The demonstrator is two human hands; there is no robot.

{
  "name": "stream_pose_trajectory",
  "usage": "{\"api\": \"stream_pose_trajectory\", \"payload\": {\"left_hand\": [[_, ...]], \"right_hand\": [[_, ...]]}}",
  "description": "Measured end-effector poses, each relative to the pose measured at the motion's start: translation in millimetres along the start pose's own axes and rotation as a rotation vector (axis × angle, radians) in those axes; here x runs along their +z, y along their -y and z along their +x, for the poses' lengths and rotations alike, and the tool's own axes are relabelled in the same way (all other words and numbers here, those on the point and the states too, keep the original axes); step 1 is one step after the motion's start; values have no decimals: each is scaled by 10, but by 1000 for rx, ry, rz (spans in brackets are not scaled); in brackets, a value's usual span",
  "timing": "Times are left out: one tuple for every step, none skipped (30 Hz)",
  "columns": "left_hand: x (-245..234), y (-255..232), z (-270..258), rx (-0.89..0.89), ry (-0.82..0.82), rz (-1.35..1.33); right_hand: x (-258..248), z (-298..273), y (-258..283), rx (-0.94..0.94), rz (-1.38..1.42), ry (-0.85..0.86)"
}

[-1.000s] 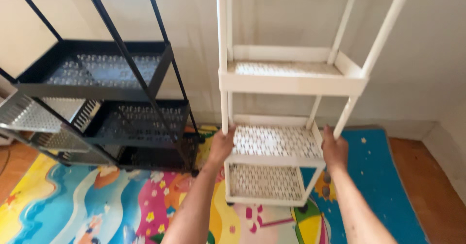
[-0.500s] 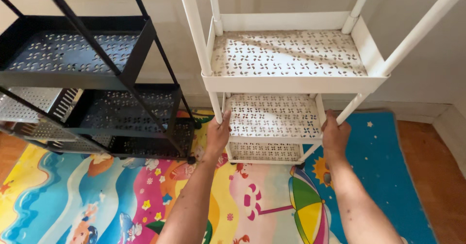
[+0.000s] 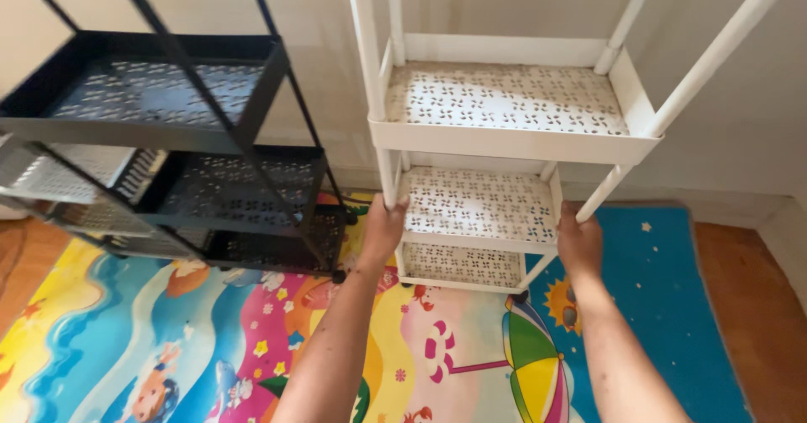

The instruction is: The person assembles a white three-tier plastic shelving unit by inserting trays into the frame and securing them with clips. They then adjust the positions of a black three-tier unit and a grey two-tier unit, aligning all three side by side on a colorful play mat.

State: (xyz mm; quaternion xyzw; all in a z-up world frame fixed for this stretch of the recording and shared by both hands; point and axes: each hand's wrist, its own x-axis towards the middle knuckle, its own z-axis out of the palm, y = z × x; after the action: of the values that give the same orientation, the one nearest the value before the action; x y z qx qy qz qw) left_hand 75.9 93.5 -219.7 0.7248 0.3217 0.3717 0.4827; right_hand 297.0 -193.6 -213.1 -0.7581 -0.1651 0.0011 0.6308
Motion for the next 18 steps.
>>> {"api": "stream_pose_trajectory", "payload": {"left_hand": [[-63, 5, -3, 58, -38, 126], [-134, 45, -97, 111, -54, 102], [-214, 88, -193, 165, -71, 81], [-349, 138, -300, 219, -84, 72], [-491, 178, -410, 170, -60, 96], [-648, 193, -486, 128, -36, 121], [-797, 203, -605, 85, -12, 145], [-941, 208, -742, 113, -28, 210], [-1090, 199, -880, 139, -44, 275], [-1260, 152, -923, 178, -53, 345], [-1437, 95, -960, 112, -53, 316], [-1568, 42, -1023, 44, -46, 280], [-1704, -11, -1072, -23, -39, 242], [-1828, -59, -1121, -35, -54, 262], [-1966, -104, -1174, -48, -69, 282], [-2122, -161, -1191, -56, -86, 305], [-2271, -215, -1200, -44, -100, 314], [-2382, -248, -1231, -38, -103, 320]], "right_hand": [[-38, -46, -19, -111, -45, 0], [-85, -87, -29, -231, -99, 24], [-153, -151, -39, -154, -96, 39], [-194, -277, -66, -69, -87, 56], [-247, -395, -81, -65, -79, 26], [-303, -495, -72, -63, -63, -7], [-395, -638, -66, -130, -99, 9], [-526, -817, -66, -194, -135, 16], [-643, -958, -48, -171, -168, 34], [-681, -1073, -16, -149, -191, 39], [-679, -1200, 15, -153, -164, 51], [-722, -1330, 44, -156, -144, 59], [-722, -1440, 81, -158, -124, 66], [-700, -1530, 131, -172, -118, 65], [-645, -1620, 191, -186, -112, 64], [-543, -1698, 274, -200, -99, 61], [-430, -1755, 379, -220, -79, 84], [-357, -1834, 479, -233, -66, 104]]}}
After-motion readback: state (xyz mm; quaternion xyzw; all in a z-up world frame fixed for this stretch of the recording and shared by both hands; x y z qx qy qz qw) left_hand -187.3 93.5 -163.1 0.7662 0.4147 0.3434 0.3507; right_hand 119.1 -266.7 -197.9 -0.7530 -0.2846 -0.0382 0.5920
